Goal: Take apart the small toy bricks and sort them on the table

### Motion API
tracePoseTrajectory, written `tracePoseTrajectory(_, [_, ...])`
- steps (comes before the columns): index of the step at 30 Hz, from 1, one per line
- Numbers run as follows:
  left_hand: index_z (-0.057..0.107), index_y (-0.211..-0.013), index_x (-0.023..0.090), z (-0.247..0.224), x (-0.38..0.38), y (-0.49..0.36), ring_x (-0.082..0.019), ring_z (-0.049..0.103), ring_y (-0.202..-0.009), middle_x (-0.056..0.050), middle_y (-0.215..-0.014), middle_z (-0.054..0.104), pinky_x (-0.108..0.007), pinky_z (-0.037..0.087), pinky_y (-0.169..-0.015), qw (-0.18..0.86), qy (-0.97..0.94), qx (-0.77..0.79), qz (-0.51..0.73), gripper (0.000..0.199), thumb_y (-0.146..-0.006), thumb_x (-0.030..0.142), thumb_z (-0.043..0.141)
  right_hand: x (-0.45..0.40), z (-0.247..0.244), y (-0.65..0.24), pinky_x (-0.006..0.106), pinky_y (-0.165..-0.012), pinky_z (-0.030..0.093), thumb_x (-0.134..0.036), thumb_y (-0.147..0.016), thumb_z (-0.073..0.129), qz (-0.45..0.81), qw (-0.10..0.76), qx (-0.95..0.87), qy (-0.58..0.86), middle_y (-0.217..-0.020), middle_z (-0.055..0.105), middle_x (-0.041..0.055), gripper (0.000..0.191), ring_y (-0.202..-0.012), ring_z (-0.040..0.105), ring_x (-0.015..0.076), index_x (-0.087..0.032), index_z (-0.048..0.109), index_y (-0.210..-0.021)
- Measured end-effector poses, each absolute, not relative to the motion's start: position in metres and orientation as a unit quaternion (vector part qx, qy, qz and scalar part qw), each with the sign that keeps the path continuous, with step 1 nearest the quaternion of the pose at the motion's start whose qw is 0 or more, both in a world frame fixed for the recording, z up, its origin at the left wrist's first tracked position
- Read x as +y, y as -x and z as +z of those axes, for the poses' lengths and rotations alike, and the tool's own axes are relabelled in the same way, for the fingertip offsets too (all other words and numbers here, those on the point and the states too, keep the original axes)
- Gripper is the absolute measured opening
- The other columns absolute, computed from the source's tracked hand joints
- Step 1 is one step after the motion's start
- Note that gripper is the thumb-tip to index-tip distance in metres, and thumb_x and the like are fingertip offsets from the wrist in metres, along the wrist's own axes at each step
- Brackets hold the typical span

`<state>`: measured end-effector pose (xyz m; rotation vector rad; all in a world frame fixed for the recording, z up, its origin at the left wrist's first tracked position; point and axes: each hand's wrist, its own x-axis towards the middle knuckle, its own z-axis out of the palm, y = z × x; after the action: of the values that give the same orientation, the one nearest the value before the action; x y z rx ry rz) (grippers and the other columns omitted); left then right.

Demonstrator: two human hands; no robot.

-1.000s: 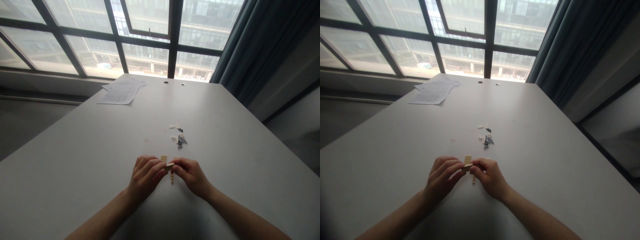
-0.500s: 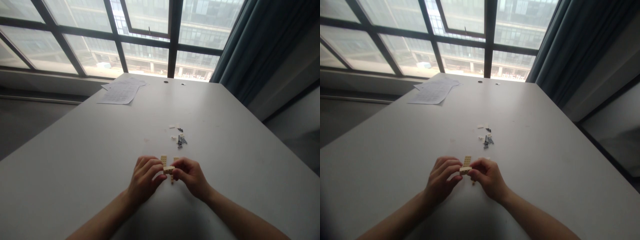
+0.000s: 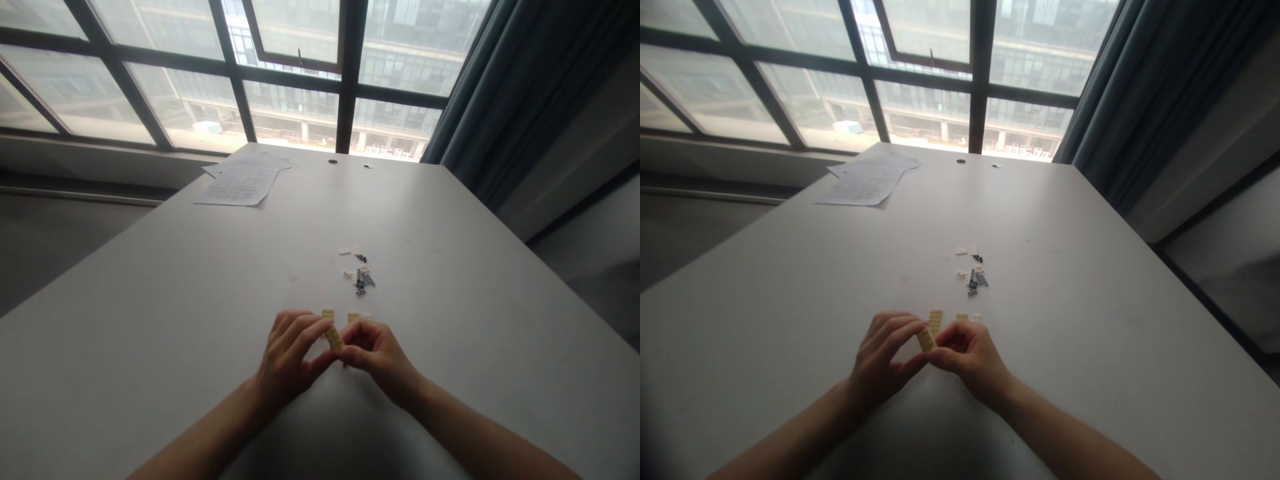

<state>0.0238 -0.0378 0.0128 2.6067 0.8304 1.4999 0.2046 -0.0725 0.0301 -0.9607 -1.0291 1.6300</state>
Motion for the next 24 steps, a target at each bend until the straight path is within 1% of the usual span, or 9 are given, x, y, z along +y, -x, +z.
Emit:
tracePoseTrajectory(4, [0.057, -0.109, 0.014, 0.013, -0.039, -0.023, -0.022, 0.058, -0.089, -0.01, -0.092, 0.066, -0.037, 0.046, -0.079, 0.02, -0.843, 0.265, 0.468, 0.03, -0.083, 0.026, 0.065, -0.072, 0.026, -0.204, 0.022, -0.06, 0.043, -0.026, -0.066, 0.081, 0.675, 0.463, -0.436, 0.374, -0.07, 0.062, -0.0006, 0.021, -0.064, 0.054, 0.01, -0.015, 0.064, -0.072])
tracePoseTrajectory(6, [0.057, -0.11, 0.015, 0.012, -0.039, -0.022, -0.022, 0.058, -0.089, -0.01, -0.093, 0.066, -0.037, 0.046, -0.08, 0.025, -0.846, 0.266, 0.461, 0.029, -0.084, 0.027, 0.063, -0.072, 0.023, -0.204, 0.023, -0.061, 0.044, -0.024, -0.067, 0.08, 0.665, 0.47, -0.447, 0.371, -0.072, 0.061, -0.0009, 0.022, -0.066, 0.055, 0.0103, -0.016, 0.064, -0.079])
tracePoseTrajectory(7, [0.057, -0.111, 0.016, 0.012, -0.039, -0.022, -0.022, 0.058, -0.09, -0.01, -0.093, 0.066, -0.037, 0.046, -0.08, 0.027, -0.848, 0.267, 0.457, 0.03, -0.084, 0.027, 0.062, -0.072, 0.022, -0.204, 0.023, -0.062, 0.045, -0.023, -0.067, 0.081, 0.657, 0.478, -0.452, 0.368, -0.076, 0.062, -0.0009, 0.026, -0.066, 0.055, 0.0104, -0.018, 0.064, -0.086])
tracePoseTrajectory(10, [0.056, -0.117, 0.017, 0.012, -0.039, -0.023, -0.022, 0.058, -0.09, -0.009, -0.095, 0.066, -0.037, 0.046, -0.079, 0.03, -0.855, 0.262, 0.446, 0.033, -0.086, 0.027, 0.06, -0.074, 0.019, -0.203, 0.026, -0.068, 0.049, -0.018, -0.067, 0.08, 0.621, 0.512, -0.477, 0.354, -0.093, 0.064, 0.0005, 0.047, -0.071, 0.059, 0.0111, -0.025, 0.059, -0.108])
tracePoseTrajectory(13, [0.054, -0.121, 0.018, 0.013, -0.038, -0.024, -0.021, 0.059, -0.087, -0.008, -0.093, 0.067, -0.036, 0.045, -0.078, 0.026, -0.861, 0.252, 0.441, 0.037, -0.085, 0.025, 0.061, -0.077, 0.02, -0.203, 0.029, -0.072, 0.051, -0.015, -0.069, 0.077, 0.561, 0.522, -0.534, 0.358, -0.102, 0.065, 0.0025, 0.054, -0.076, 0.06, 0.0123, -0.028, 0.056, -0.117])
tracePoseTrajectory(15, [0.053, -0.122, 0.018, 0.012, -0.038, -0.024, -0.019, 0.059, -0.083, -0.007, -0.091, 0.068, -0.036, 0.044, -0.078, 0.022, -0.864, 0.252, 0.436, 0.039, -0.084, 0.024, 0.063, -0.079, 0.022, -0.203, 0.03, -0.074, 0.051, -0.014, -0.07, 0.074, 0.513, 0.517, -0.571, 0.379, -0.099, 0.065, 0.0027, 0.051, -0.076, 0.059, 0.0133, -0.027, 0.059, -0.117])
tracePoseTrajectory(18, [0.056, -0.118, 0.018, 0.01, -0.036, -0.023, -0.019, 0.059, -0.083, -0.006, -0.09, 0.069, -0.036, 0.043, -0.079, 0.011, -0.861, 0.276, 0.426, 0.038, -0.082, 0.025, 0.067, -0.078, 0.027, -0.206, 0.03, -0.074, 0.051, -0.011, -0.071, 0.071, 0.454, 0.511, -0.604, 0.409, -0.091, 0.066, 0.0016, 0.041, -0.076, 0.059, 0.0142, -0.024, 0.064, -0.109])
tracePoseTrajectory(21, [0.06, -0.111, 0.018, 0.008, -0.035, -0.023, -0.02, 0.059, -0.086, -0.006, -0.091, 0.069, -0.036, 0.043, -0.081, 0.002, -0.853, 0.31, 0.42, 0.032, -0.081, 0.023, 0.069, -0.072, 0.035, -0.216, 0.028, -0.073, 0.051, -0.012, -0.069, 0.073, 0.402, 0.509, -0.625, 0.434, -0.086, 0.066, 0.0003, 0.037, -0.076, 0.059, 0.0143, -0.023, 0.065, -0.104])
tracePoseTrajectory(24, [0.063, -0.101, 0.02, 0.008, -0.034, -0.023, -0.019, 0.059, -0.086, -0.004, -0.089, 0.069, -0.036, 0.043, -0.081, 0.009, -0.859, 0.312, 0.407, 0.021, -0.08, 0.019, 0.068, -0.064, 0.043, -0.233, 0.029, -0.075, 0.05, -0.017, -0.07, 0.074, 0.349, 0.513, -0.629, 0.468, -0.088, 0.066, 0.0005, 0.036, -0.078, 0.059, 0.015, -0.024, 0.064, -0.104])
